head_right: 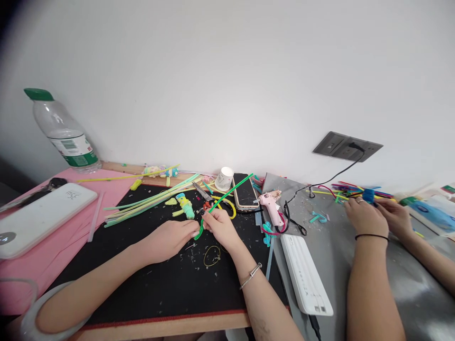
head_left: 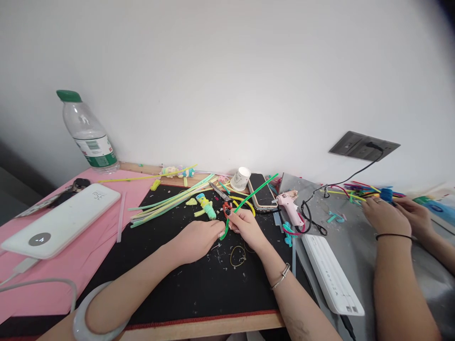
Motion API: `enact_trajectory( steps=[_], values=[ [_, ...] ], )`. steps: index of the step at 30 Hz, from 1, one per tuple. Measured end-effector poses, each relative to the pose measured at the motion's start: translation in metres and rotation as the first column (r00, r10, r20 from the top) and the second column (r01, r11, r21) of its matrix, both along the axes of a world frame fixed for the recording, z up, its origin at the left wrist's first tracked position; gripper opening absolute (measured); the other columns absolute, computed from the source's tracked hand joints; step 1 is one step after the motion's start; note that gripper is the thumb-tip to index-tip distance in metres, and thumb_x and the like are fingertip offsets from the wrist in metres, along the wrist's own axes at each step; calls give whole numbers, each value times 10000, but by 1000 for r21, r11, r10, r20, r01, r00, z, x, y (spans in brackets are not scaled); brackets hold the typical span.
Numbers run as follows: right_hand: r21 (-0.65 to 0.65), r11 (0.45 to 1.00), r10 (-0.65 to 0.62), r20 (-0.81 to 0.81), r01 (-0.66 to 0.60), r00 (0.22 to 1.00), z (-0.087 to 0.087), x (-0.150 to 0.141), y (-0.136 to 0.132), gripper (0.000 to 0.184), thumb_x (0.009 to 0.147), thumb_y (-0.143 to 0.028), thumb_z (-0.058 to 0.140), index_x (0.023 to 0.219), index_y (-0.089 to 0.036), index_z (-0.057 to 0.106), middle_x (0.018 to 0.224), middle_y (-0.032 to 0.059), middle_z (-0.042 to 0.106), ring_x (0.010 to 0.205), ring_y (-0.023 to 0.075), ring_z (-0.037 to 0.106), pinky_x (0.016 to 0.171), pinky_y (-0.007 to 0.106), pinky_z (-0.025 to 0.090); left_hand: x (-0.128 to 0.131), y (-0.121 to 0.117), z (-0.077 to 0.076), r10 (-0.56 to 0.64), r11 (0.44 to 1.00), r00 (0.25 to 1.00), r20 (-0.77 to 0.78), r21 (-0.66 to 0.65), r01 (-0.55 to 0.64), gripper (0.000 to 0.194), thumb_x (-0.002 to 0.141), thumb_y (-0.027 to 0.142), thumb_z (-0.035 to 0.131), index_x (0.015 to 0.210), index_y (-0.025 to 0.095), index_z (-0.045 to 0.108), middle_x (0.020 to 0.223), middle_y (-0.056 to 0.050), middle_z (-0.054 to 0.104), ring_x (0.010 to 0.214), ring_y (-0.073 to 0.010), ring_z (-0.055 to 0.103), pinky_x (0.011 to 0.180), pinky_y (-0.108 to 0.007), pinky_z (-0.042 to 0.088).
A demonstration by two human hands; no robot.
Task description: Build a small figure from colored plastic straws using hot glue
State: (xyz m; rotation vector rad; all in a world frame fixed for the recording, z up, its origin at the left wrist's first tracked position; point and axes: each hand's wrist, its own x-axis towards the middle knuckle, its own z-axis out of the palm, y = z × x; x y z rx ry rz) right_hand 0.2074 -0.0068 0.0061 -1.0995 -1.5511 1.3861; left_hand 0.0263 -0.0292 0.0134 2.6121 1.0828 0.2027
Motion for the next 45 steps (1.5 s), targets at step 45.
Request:
enact_trajectory(
  steps=[45],
  values=[
    [-21, 998, -66, -60, 65, 996, -7, 0, 1, 511, 757, -629, 586, 545, -174, 494, 436, -73, 310, 405, 56, 230, 419, 232, 154, 0, 1, 1, 39, 998, 995, 94, -48, -35, 217, 945, 186, 261, 855, 217, 457, 819, -7, 580, 670, -152, 541, 597, -264, 348]
  ],
)
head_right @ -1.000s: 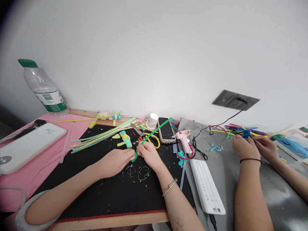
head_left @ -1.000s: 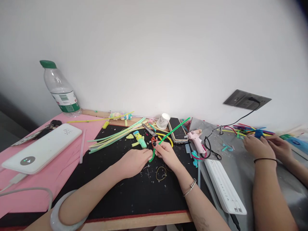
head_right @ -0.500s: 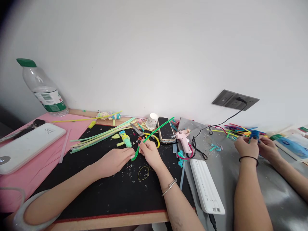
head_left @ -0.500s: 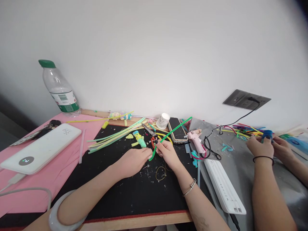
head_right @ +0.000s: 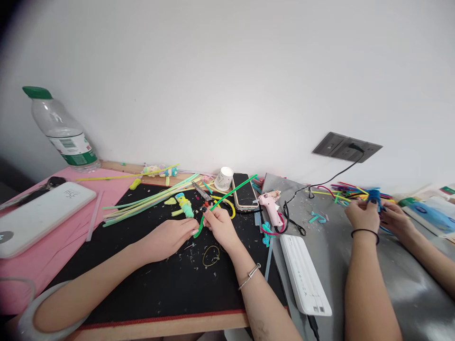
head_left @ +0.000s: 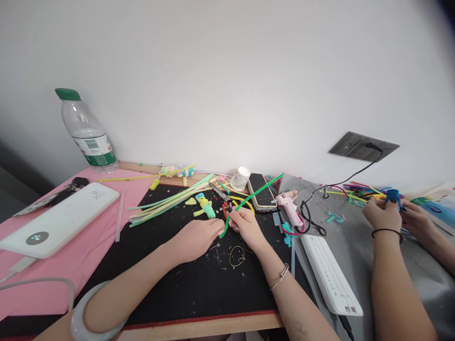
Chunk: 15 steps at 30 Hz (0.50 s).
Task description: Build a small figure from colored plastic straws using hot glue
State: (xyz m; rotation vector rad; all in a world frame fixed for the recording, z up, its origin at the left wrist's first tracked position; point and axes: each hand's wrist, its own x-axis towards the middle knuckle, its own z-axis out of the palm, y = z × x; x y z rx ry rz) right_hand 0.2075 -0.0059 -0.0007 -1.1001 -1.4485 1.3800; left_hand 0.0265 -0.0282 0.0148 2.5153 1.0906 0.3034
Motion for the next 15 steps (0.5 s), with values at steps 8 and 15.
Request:
enact_trajectory(
  steps=[8, 15],
  values=[
    [33, 999, -26, -11, 27, 1000, -2, 3, 2, 511, 784, -616, 573, 552, -165, 513, 435, -71, 308, 409, 58, 242, 422, 232, 158, -2, 2, -4, 17, 1000, 1000, 9, 23, -18, 219, 959, 217, 246, 856, 218, 439, 810, -10, 572, 685, -166, 554, 605, -267, 336],
    [30, 999, -24, -18, 25, 1000, 1, 0, 0, 519, 760, -629, 586, 539, -166, 509, 425, -71, 313, 401, 56, 241, 418, 233, 159, -1, 2, -4, 24, 1000, 1000, 10, 17, -24, 217, 957, 216, 247, 852, 221, 436, 812, -8, 570, 683, -164, 552, 602, -266, 329]
  ],
)
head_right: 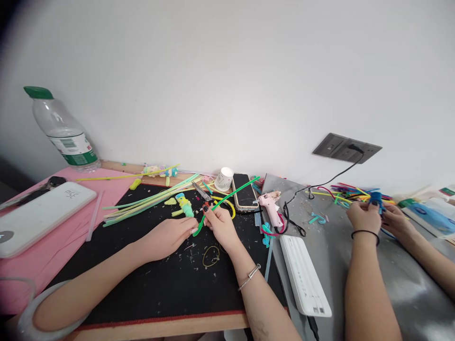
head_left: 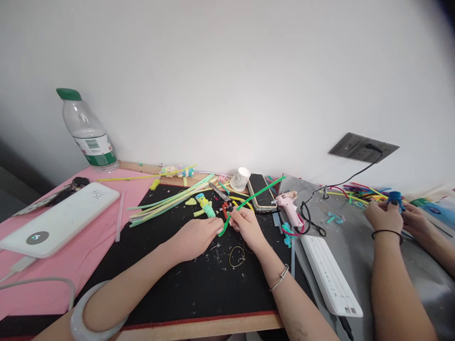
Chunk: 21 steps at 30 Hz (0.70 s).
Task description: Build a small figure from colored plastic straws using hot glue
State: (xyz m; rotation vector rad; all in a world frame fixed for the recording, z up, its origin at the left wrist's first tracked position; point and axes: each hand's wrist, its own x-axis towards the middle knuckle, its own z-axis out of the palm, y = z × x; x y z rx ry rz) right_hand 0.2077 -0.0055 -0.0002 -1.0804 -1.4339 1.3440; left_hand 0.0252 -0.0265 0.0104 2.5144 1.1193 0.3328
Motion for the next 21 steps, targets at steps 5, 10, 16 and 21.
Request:
enact_trajectory(
  steps=[5, 10, 16, 21],
  values=[
    [6, 1000, 12, 23, -12, 1000, -1, 0, 0, 503, 771, -606, 579, 540, -164, 516, 428, -66, 330, 402, 58, 256, 419, 230, 167, 0, -1, 1, -3, 1000, 1000, 4, -9, 3, 216, 954, 206, 249, 842, 219, 433, 806, -4, 567, 669, -163, 547, 590, -267, 323],
    [9, 999, 41, 36, -41, 999, 1, 1, 0, 502, 778, -598, 575, 532, -166, 504, 426, -70, 325, 403, 56, 250, 424, 227, 178, 0, -1, 0, -9, 1000, 1000, 0, 3, 9, 212, 950, 202, 250, 840, 220, 430, 804, -1, 562, 663, -164, 545, 582, -270, 316],
    [15, 997, 78, 33, -79, 996, 5, 0, -2, 494, 796, -576, 567, 528, -166, 497, 428, -68, 336, 410, 55, 258, 433, 229, 181, 0, -1, 0, -28, 1000, 1000, -5, 2, 28, 207, 941, 191, 256, 848, 220, 439, 819, -1, 567, 667, -165, 544, 585, -272, 316],
    [6, 998, 65, 21, -65, 998, -1, 0, 1, 492, 792, -585, 572, 546, -167, 491, 440, -74, 327, 407, 53, 248, 424, 229, 167, 0, 0, -1, -21, 1000, 1000, 14, 11, 21, 218, 946, 198, 245, 843, 220, 437, 810, -2, 561, 659, -164, 537, 581, -269, 311]
  ],
)
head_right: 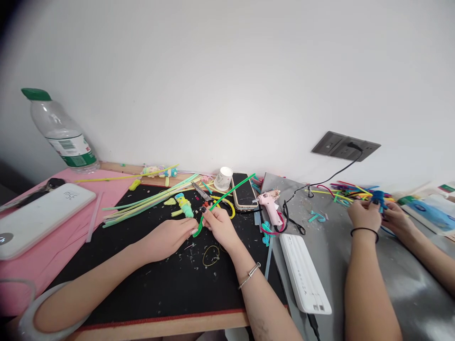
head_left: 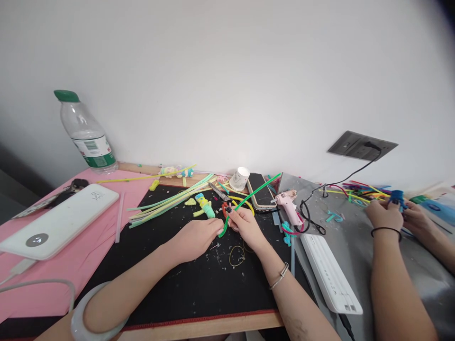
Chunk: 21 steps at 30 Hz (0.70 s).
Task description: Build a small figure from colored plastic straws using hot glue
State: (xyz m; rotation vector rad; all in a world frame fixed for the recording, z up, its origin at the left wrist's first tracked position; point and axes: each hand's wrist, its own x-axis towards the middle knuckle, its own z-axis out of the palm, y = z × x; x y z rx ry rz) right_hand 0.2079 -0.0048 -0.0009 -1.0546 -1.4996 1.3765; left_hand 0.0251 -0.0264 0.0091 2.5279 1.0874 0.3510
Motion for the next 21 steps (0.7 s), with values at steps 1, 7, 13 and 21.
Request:
enact_trajectory(
  steps=[1, 7, 13, 21],
  values=[
    [-5, 1000, -12, -8, 12, 1000, -1, 0, 1, 491, 789, -588, 575, 551, -167, 490, 440, -76, 323, 406, 52, 244, 421, 228, 163, 0, 0, 0, 7, 1000, 1000, 4, 0, -7, 219, 947, 201, 244, 841, 220, 435, 802, -1, 557, 655, -164, 535, 580, -268, 308],
    [-34, 999, -32, -52, 30, 998, -1, 2, 1, 494, 776, -602, 591, 564, -166, 490, 438, -87, 295, 399, 45, 213, 416, 225, 140, 0, 0, 1, 10, 1000, 999, 31, -12, -9, 209, 944, 198, 251, 841, 221, 432, 797, -2, 550, 670, -164, 533, 589, -264, 312],
    [-20, 1000, -15, -24, 15, 1000, 3, 0, -1, 491, 779, -593, 587, 553, -167, 498, 439, -78, 317, 406, 52, 236, 420, 230, 151, 0, -1, 1, 7, 1000, 999, 33, -24, -6, 215, 941, 188, 255, 820, 219, 430, 777, 5, 550, 647, -156, 522, 582, -262, 316],
    [2, 1000, 0, -6, 0, 1000, -1, 2, 1, 471, 818, -566, 553, 572, -170, 490, 468, -71, 327, 422, 61, 246, 433, 238, 156, 0, 1, -4, 16, 1000, 999, 43, 18, -17, 236, 959, 227, 269, 860, 221, 483, 812, -2, 593, 682, -162, 566, 597, -264, 347]
  ],
)
